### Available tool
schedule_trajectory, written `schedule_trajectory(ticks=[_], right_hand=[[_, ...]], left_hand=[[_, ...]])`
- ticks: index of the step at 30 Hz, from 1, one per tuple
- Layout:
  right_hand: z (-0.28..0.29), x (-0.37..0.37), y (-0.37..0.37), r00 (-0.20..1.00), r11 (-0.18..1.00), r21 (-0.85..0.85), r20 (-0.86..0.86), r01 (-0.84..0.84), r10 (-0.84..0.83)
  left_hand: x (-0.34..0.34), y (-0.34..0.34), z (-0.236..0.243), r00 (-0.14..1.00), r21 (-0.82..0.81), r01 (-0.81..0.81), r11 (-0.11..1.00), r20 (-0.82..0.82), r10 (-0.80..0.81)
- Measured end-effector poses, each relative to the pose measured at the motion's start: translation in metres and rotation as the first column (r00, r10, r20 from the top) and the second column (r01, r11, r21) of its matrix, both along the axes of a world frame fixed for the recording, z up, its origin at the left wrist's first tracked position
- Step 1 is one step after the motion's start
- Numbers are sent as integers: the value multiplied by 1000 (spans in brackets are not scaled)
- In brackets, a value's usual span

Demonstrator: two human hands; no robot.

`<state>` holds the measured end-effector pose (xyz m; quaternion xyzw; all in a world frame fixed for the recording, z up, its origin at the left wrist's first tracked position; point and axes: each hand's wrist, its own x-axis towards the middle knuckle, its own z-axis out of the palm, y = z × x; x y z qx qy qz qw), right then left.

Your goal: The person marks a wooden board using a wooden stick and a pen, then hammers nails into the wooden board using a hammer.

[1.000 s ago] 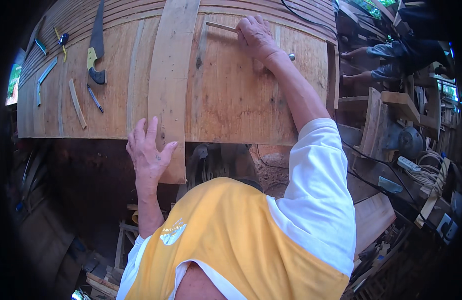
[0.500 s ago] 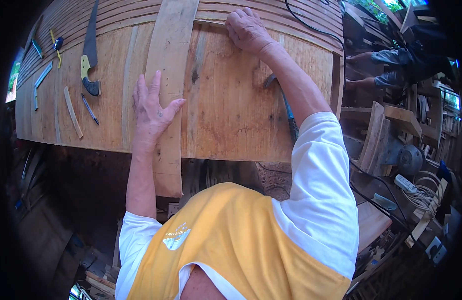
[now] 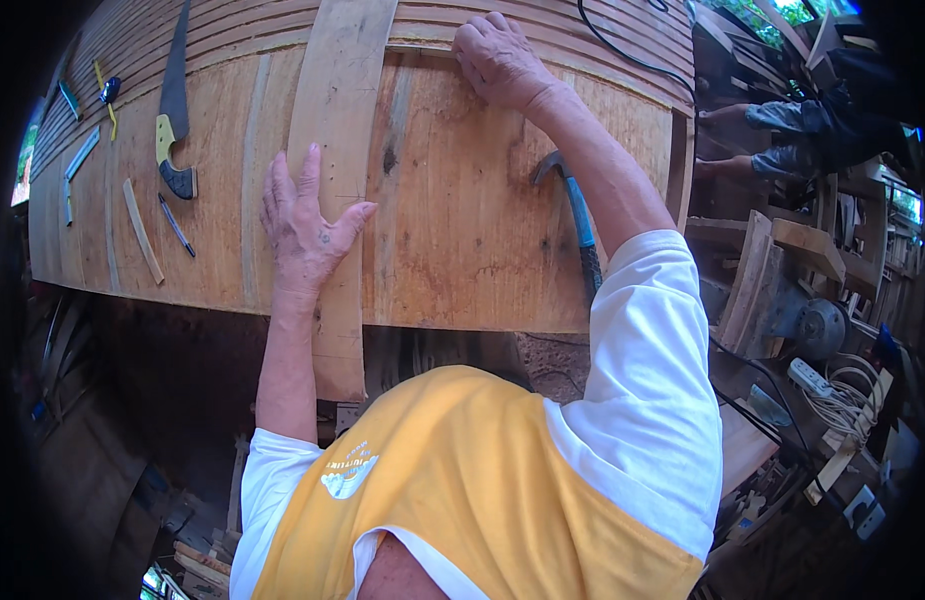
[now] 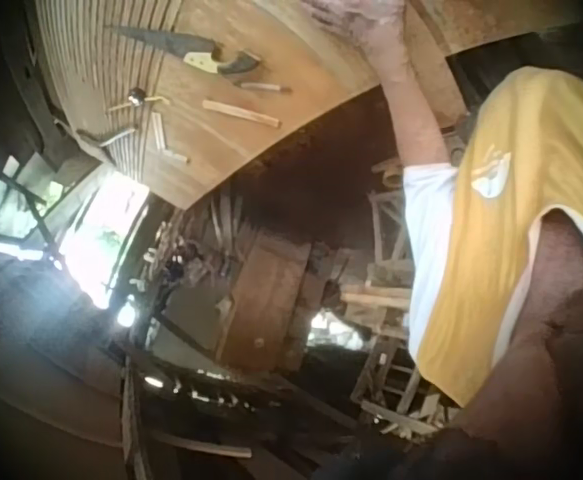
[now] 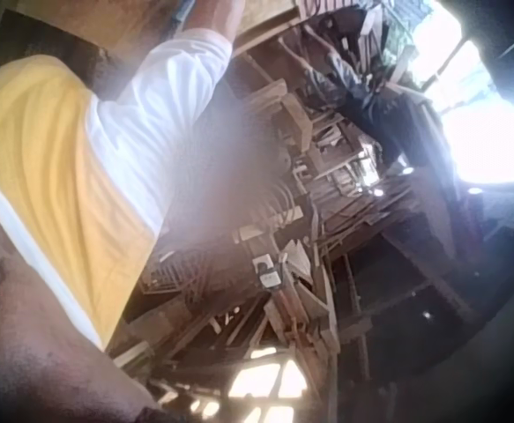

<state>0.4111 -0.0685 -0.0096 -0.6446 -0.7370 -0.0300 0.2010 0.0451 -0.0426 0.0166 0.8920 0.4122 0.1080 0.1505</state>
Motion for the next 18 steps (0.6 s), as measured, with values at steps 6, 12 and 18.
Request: schedule_trajectory(ticks=[6,12,18], right_hand=[[-3,-1,1,1000,1000,5,-8,3,-3],[-4,2,-3,993,999,-11,-111,36,-37],[-1,-8,-57,814,812,151,65,564,-577]], left_hand=[[1,1,-1,1000,21,2,1000,19,-2],[-2,0,-1,1000,10,-13,1000,21,12],[2,-1,-1,999,-16,-16,1000,42,16]])
